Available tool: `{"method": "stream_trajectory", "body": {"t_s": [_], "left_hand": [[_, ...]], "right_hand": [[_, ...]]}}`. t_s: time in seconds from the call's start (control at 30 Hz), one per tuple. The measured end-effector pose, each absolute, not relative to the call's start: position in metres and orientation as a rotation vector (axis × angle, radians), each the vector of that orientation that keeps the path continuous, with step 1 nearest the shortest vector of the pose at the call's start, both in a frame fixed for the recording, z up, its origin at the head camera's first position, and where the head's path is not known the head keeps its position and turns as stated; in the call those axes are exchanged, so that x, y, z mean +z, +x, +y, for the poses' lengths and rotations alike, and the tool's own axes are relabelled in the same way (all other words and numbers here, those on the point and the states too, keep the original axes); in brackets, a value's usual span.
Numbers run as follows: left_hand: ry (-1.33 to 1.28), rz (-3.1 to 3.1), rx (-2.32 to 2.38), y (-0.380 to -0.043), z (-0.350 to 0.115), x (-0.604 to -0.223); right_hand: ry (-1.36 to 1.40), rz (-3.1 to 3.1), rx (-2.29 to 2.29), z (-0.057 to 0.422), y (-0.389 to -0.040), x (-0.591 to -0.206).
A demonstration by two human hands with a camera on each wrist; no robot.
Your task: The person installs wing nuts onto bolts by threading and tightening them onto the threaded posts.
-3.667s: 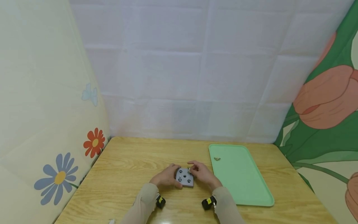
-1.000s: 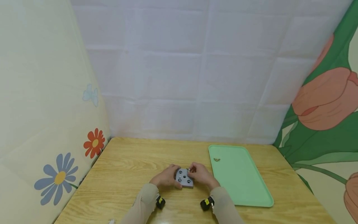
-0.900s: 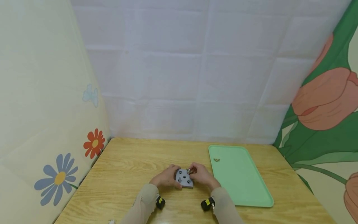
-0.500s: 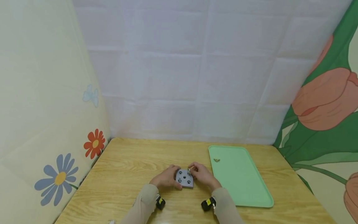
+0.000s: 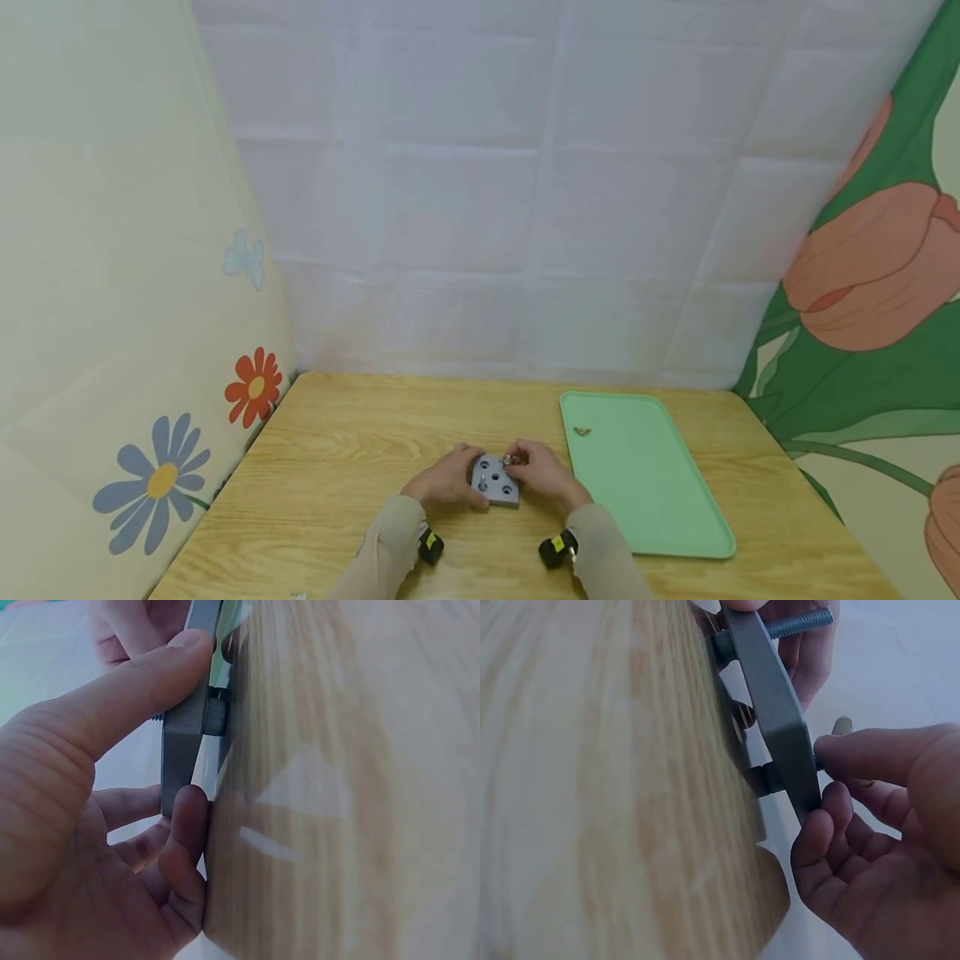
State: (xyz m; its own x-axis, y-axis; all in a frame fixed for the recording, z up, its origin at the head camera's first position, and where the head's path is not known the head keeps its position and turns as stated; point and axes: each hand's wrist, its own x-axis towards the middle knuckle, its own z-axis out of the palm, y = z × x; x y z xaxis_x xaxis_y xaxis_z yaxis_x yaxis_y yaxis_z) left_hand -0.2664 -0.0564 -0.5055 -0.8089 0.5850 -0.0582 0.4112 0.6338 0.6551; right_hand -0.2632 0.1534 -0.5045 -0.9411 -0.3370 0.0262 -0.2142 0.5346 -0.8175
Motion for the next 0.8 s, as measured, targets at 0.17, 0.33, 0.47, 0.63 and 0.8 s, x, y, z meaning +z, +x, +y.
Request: {"method": "stream_trajectory", "body": {"t_s": [0.17,0.33,0.47,0.63,0.8], "left_hand": [[0.805,2.594,0.932,-0.2657,-0.0563,-0.5035],[0.794,2.602,0.923,-0.2654,-0.0555,-0.5026],[0.791,2.606,0.922,-0.2656,-0.0556,-0.503],[0.795,2.604,0.919,-0.2652,-0.0553,-0.5036],[0.792,2.61,0.923,-0.2653,-0.0555,-0.5044]], "right_hand": [[-0.435,2.684,-1.326,0.1507,-0.2631,-0.505],[-0.398,2.64,-1.374,0.1521,-0.2627,-0.5056],[-0.388,2.578,-1.451,0.1541,-0.2604,-0.5032],[-0.479,2.644,-1.371,0.1561,-0.2596,-0.5023],[-0.527,2.682,-1.273,0.1558,-0.2604,-0.5029]]}}
